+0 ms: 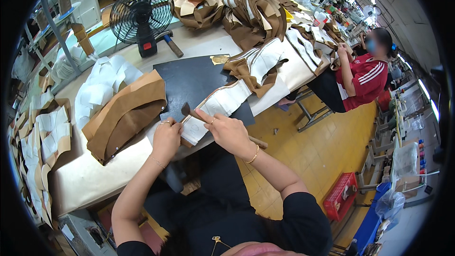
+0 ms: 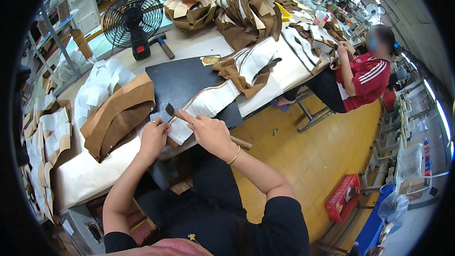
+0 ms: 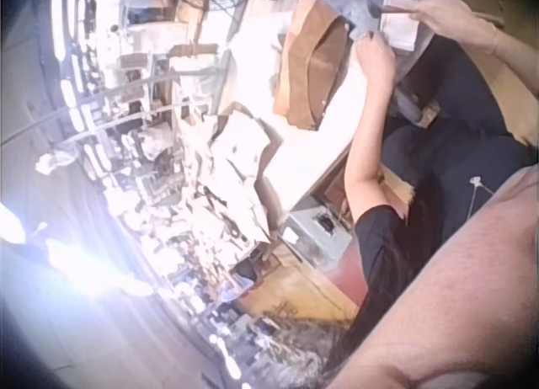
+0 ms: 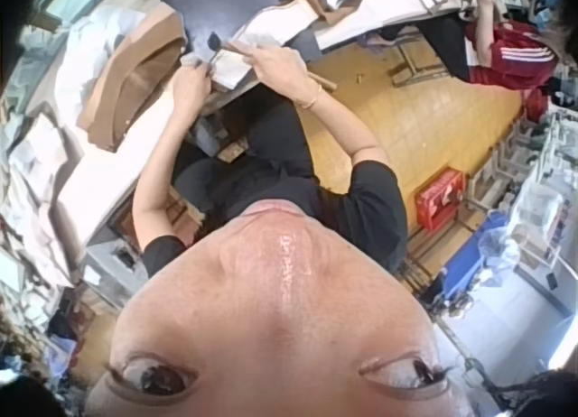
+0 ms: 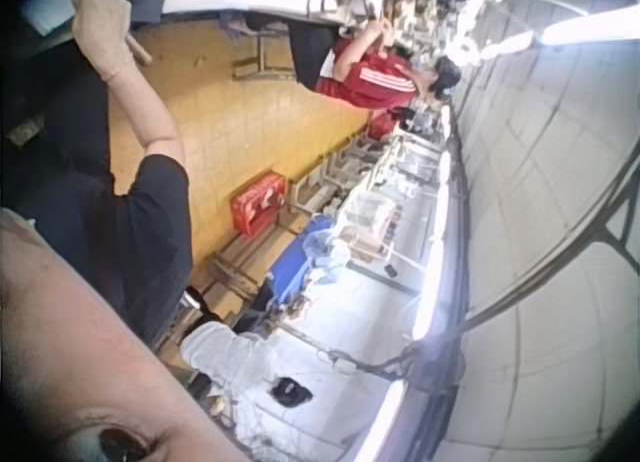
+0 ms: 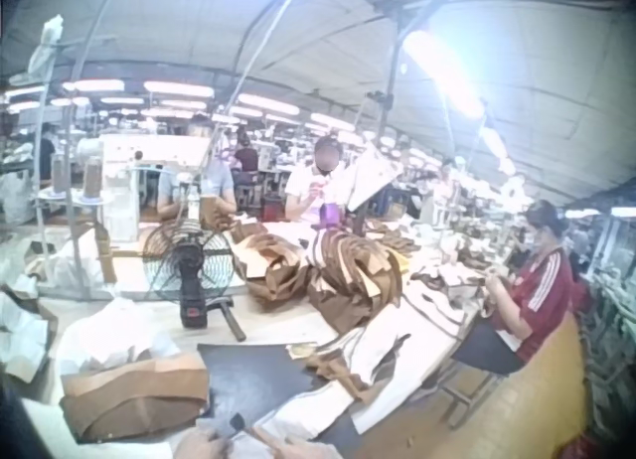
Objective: The person repeatedly picks up curved leather pieces, places them on a curved metal form, and uses a wooden mallet to tap and shape the edges. They handle multiple pieces one at a time, occasionally moving items aside and walking to retrieve a drink before returning to continue shaping.
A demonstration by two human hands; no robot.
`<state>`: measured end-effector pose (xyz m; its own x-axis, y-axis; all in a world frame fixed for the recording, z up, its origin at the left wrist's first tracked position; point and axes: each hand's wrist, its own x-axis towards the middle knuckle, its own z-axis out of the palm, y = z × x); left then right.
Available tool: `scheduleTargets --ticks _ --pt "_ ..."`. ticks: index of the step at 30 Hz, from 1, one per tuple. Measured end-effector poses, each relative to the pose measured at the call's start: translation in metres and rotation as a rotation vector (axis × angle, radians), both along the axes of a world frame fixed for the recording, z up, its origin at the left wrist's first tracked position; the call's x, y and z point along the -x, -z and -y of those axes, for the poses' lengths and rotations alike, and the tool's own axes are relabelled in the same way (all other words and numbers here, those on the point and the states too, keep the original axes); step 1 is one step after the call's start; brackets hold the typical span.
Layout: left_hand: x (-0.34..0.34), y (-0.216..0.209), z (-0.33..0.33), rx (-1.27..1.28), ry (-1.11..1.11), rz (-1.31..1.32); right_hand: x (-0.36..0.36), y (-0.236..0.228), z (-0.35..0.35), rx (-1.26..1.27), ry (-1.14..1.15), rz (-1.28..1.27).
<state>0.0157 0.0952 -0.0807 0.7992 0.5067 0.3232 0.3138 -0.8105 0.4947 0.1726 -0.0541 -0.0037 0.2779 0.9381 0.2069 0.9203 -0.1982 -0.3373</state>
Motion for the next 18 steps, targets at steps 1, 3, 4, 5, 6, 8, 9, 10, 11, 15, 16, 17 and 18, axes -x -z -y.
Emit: scheduleTargets --ticks 1,3,4,5,6,8,9,10,11,15,16,17,18 --pt "0.0 0.0 0.001 -0.104 0.013 -0.028 0.004 -0.002 0.002 -0.044 0.02 -0.016" --pt "0.0 -0.004 0.004 -0.125 0.023 -0.035 0.007 0.013 0.005 0.068 0.018 0.021" --pt "0.0 -0.008 0.005 -0.141 0.029 -0.034 0.007 0.019 0.006 0.118 0.018 0.043" --pt "0.002 -0.01 0.003 0.012 0.008 -0.026 0.007 0.022 0.008 0.11 0.014 0.032" --pt "0.006 -0.011 0.0 0.166 -0.012 -0.019 0.006 0.023 0.01 0.102 0.01 0.02" --pt "0.01 -0.01 -0.001 0.288 -0.031 0.0 0.006 0.021 0.01 0.101 -0.009 0.016" --pt "0.011 -0.007 -0.001 0.256 -0.026 0.013 0.002 0.016 0.008 0.109 -0.021 0.025" --pt "0.011 -0.005 -0.001 0.224 -0.025 0.027 0.0 0.013 0.005 0.116 -0.037 0.034" --pt "0.011 -0.003 0.003 0.127 -0.017 0.002 0.002 0.008 0.004 0.06 -0.033 0.019" --pt "0.009 -0.005 0.013 -0.101 -0.021 -0.029 0.012 0.01 0.008 -0.007 0.005 -0.007" --pt "0.011 -0.004 0.013 -0.114 -0.027 -0.031 0.015 0.014 0.008 0.009 0.014 -0.004" --pt "0.011 -0.004 0.013 -0.126 -0.034 -0.033 0.014 0.014 0.008 0.046 0.007 0.006" --pt "0.011 -0.003 0.012 -0.118 -0.048 -0.029 0.01 0.013 0.008 0.083 -0.002 0.017"
